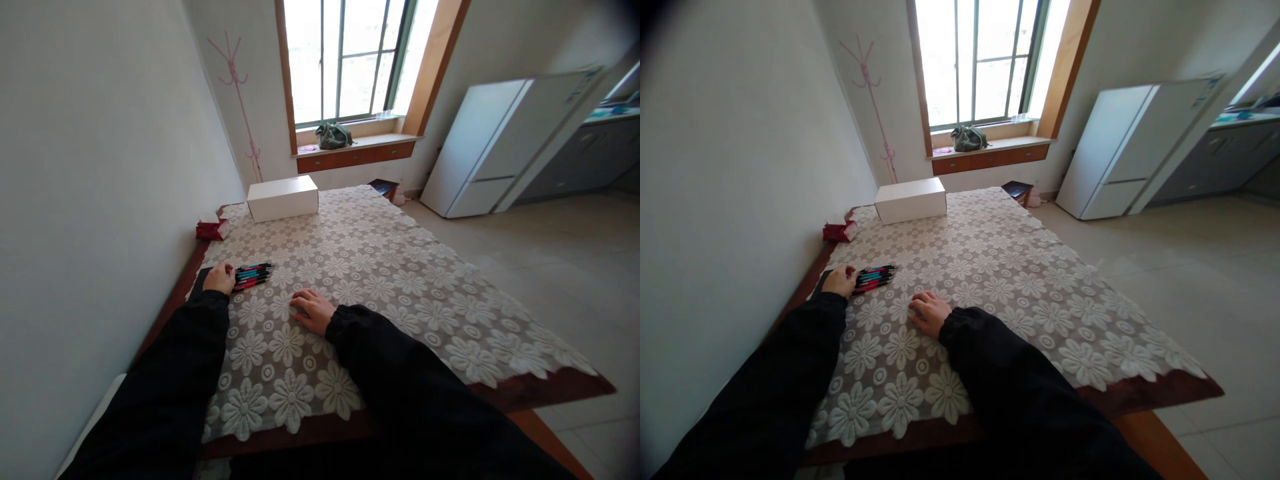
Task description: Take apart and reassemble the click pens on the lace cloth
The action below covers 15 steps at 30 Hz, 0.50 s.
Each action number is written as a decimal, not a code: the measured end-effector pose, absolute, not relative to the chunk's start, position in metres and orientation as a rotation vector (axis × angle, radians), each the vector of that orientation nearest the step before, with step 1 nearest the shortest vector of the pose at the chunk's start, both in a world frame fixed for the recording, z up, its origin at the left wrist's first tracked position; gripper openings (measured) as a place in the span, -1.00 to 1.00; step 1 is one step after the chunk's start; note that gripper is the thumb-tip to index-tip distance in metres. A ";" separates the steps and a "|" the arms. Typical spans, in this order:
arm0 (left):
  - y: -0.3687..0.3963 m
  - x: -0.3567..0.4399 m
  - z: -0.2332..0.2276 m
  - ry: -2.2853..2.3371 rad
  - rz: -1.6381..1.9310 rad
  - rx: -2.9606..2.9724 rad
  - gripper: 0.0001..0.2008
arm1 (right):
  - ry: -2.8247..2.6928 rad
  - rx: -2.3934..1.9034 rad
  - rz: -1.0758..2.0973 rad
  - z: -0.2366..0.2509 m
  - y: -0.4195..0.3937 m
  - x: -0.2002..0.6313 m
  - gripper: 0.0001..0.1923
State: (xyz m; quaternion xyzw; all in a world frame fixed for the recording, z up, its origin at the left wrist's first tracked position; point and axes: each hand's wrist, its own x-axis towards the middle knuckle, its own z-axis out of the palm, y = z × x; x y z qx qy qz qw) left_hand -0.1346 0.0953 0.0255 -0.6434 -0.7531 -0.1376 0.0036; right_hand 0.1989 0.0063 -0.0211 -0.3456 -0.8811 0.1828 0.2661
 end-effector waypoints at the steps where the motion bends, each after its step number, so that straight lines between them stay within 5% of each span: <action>1: 0.096 -0.136 0.028 -2.400 -0.384 -1.983 -0.73 | -2.380 -0.930 0.494 -0.021 0.006 0.199 -0.69; 15: 0.128 -0.129 0.048 -2.530 0.046 -1.962 -0.40 | -2.387 -0.930 0.494 -0.021 0.006 0.200 -0.68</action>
